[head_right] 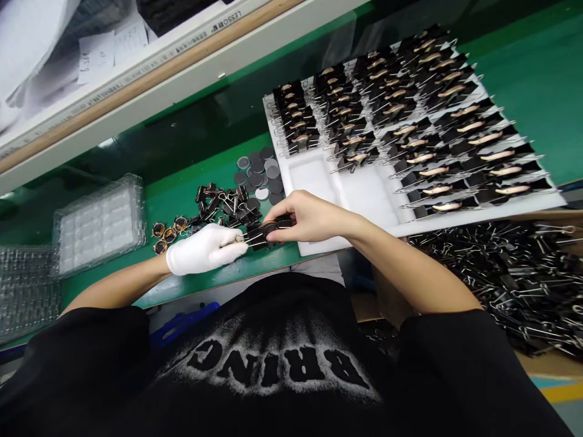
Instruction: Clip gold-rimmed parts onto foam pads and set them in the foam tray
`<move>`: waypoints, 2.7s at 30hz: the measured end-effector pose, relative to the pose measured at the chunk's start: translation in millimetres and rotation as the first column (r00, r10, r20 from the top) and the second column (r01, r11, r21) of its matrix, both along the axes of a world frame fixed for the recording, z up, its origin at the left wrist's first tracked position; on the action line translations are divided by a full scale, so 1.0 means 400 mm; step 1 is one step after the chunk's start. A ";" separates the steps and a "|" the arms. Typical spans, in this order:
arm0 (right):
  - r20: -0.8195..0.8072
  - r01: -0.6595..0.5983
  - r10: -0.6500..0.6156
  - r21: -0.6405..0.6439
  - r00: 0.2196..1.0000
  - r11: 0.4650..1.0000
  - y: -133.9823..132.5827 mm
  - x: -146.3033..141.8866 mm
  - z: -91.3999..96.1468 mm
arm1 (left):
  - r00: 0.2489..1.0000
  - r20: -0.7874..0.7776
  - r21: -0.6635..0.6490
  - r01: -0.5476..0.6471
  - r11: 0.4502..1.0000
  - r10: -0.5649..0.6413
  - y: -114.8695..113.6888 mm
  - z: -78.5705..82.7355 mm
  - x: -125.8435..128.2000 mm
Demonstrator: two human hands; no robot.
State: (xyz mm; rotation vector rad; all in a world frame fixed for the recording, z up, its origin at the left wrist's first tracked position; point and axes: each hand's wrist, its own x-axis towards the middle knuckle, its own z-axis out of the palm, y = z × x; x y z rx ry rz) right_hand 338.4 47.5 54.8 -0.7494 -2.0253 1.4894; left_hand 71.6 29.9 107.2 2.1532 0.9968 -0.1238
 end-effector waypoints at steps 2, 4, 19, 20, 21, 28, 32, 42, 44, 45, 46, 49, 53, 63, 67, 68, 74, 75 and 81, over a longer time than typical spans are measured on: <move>0.004 0.007 -0.007 0.016 1.000 1.000 -0.004 0.008 0.001 | 0.999 -0.034 -0.005 0.004 1.000 -0.004 0.008 0.007 0.012; 0.023 -0.003 0.001 0.079 1.000 0.997 -0.008 0.019 0.006 | 0.997 -0.068 0.001 0.035 0.999 -0.034 0.013 0.016 0.026; 0.002 0.293 -0.351 0.544 0.936 0.786 -0.078 0.167 -0.049 | 0.943 0.032 -0.637 -0.237 0.733 0.332 0.078 -0.023 0.213; -0.008 0.351 -0.425 0.577 0.905 0.737 -0.087 0.183 -0.063 | 0.926 0.036 -0.651 -0.264 0.712 0.376 0.087 -0.032 0.239; -0.009 0.407 -0.504 0.604 0.863 0.686 -0.098 0.199 -0.079 | 0.920 0.062 -0.635 -0.263 0.726 0.387 0.097 -0.041 0.265; -0.047 0.646 -0.939 0.737 0.342 0.198 -0.185 0.259 -0.222 | 0.999 0.034 0.434 -0.031 0.900 0.018 0.176 -0.116 0.442; -0.049 0.603 -0.926 0.772 0.374 0.203 -0.209 0.227 -0.258 | 0.993 -0.111 0.678 0.055 0.733 0.028 0.190 -0.162 0.506; -0.012 0.590 -0.902 0.760 0.432 0.273 -0.194 0.199 -0.255 | 0.977 -0.198 0.732 0.097 0.674 0.075 0.180 -0.201 0.545; -0.012 0.581 -0.902 0.769 0.431 0.267 -0.192 0.197 -0.256 | 0.973 -0.220 0.729 0.120 0.674 0.064 0.174 -0.202 0.546; -0.013 0.576 -0.904 0.774 0.428 0.262 -0.191 0.196 -0.257 | 0.970 -0.236 0.729 0.137 0.670 0.058 0.172 -0.202 0.546; -0.013 0.571 -0.906 0.780 0.423 0.256 -0.191 0.195 -0.257 | 0.967 -0.250 0.732 0.151 0.664 0.056 0.172 -0.202 0.546; 0.008 0.551 -0.907 0.792 0.421 0.262 -0.190 0.192 -0.255 | 0.960 -0.266 0.746 0.149 0.649 0.085 0.176 -0.201 0.552; 0.076 0.526 -0.889 0.782 0.453 0.335 -0.188 0.193 -0.242 | 0.957 -0.276 0.712 0.142 0.687 0.088 0.188 -0.197 0.566; 0.117 0.438 -0.839 0.809 0.532 0.391 -0.198 0.217 -0.246 | 0.980 -0.199 0.700 0.135 0.702 0.011 0.060 -0.060 0.230; 0.080 0.397 -0.799 0.835 0.596 0.381 -0.183 0.188 -0.227 | 0.931 0.130 0.814 -0.297 0.500 0.342 0.003 -0.060 -0.048; 0.074 0.389 -0.785 0.838 0.615 0.384 -0.177 0.175 -0.218 | 0.857 0.231 0.837 -0.416 0.356 0.460 -0.011 -0.073 -0.127; 0.120 0.213 -0.625 0.877 0.772 0.431 -0.096 0.081 -0.165 | 0.469 0.133 0.802 -0.568 0.183 0.873 -0.117 -0.166 -0.472; 0.141 0.164 -0.601 0.890 0.787 0.425 -0.075 0.063 -0.158 | 0.455 0.040 0.794 -0.555 0.249 0.889 -0.132 -0.177 -0.491; 0.372 -0.107 -0.609 0.899 0.701 0.425 0.049 -0.058 -0.129 | 0.392 -0.183 0.700 -0.592 0.399 0.902 -0.172 -0.213 -0.488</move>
